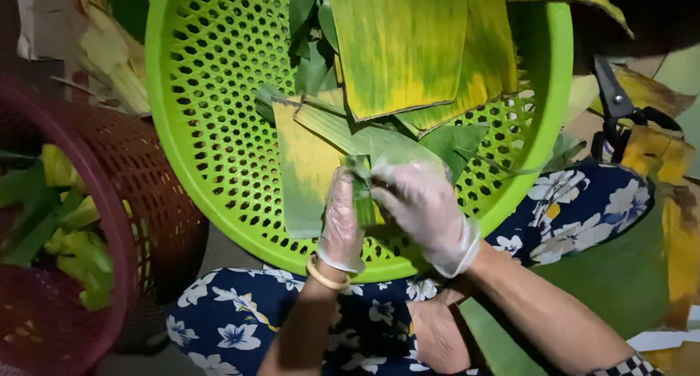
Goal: Wrapping food items in banana leaves by folding the leaves and trimming them with scissors
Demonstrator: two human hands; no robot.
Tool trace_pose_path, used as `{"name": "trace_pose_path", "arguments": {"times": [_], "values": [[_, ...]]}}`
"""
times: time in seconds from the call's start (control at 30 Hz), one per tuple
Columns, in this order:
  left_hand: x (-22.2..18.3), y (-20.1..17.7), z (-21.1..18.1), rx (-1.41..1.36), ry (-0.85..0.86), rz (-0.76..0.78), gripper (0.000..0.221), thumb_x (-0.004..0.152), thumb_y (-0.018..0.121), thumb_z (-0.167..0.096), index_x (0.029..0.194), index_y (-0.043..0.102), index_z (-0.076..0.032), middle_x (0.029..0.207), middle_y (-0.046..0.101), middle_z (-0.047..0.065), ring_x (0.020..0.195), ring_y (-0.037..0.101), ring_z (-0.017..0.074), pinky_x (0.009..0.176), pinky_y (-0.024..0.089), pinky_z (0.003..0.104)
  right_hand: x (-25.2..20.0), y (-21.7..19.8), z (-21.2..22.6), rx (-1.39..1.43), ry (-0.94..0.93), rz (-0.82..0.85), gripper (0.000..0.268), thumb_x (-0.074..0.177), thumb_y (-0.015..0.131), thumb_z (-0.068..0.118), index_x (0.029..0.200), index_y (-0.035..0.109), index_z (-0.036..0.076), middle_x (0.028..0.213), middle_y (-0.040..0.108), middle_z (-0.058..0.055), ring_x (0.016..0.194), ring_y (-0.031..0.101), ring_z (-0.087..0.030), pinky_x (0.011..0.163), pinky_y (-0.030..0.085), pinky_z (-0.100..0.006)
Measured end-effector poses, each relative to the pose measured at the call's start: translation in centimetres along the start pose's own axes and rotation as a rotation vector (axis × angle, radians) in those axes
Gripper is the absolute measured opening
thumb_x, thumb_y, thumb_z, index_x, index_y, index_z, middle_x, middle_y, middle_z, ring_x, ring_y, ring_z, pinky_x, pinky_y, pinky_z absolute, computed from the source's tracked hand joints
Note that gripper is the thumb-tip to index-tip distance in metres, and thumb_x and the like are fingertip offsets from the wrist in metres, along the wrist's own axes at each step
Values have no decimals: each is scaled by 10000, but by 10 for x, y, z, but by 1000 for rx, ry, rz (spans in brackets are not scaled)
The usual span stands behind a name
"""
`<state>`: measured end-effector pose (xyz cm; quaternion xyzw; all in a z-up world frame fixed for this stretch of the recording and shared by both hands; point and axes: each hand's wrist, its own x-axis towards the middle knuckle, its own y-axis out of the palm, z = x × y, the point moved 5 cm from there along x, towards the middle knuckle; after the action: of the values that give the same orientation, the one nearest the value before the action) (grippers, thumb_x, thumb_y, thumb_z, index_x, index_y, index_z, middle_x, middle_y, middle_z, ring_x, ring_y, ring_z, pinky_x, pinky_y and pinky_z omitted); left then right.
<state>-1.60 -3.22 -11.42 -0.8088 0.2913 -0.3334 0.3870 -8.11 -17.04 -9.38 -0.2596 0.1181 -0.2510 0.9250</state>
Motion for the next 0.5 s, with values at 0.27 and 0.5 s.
{"name": "trace_pose_path", "arguments": {"times": [0.27,0.5], "values": [[-9,4,25,-5,79,-110,605,1012,295,119,1587,277,-70,1542,463,195,1206,608,307,962,538,307,-18,12,2,-254,-408,-144,484,894,710,217,1376,669,224,814,674,54,741,642,-169,678,562,-289],[-5,-11,3,-504,-213,209,505,1081,199,-56,1576,262,23,1550,360,324,1446,376,441,1234,257,460,5,-10,27,461,367,541,276,887,694,-26,1142,647,67,989,723,-97,953,683,-239,946,549,-405]]}}
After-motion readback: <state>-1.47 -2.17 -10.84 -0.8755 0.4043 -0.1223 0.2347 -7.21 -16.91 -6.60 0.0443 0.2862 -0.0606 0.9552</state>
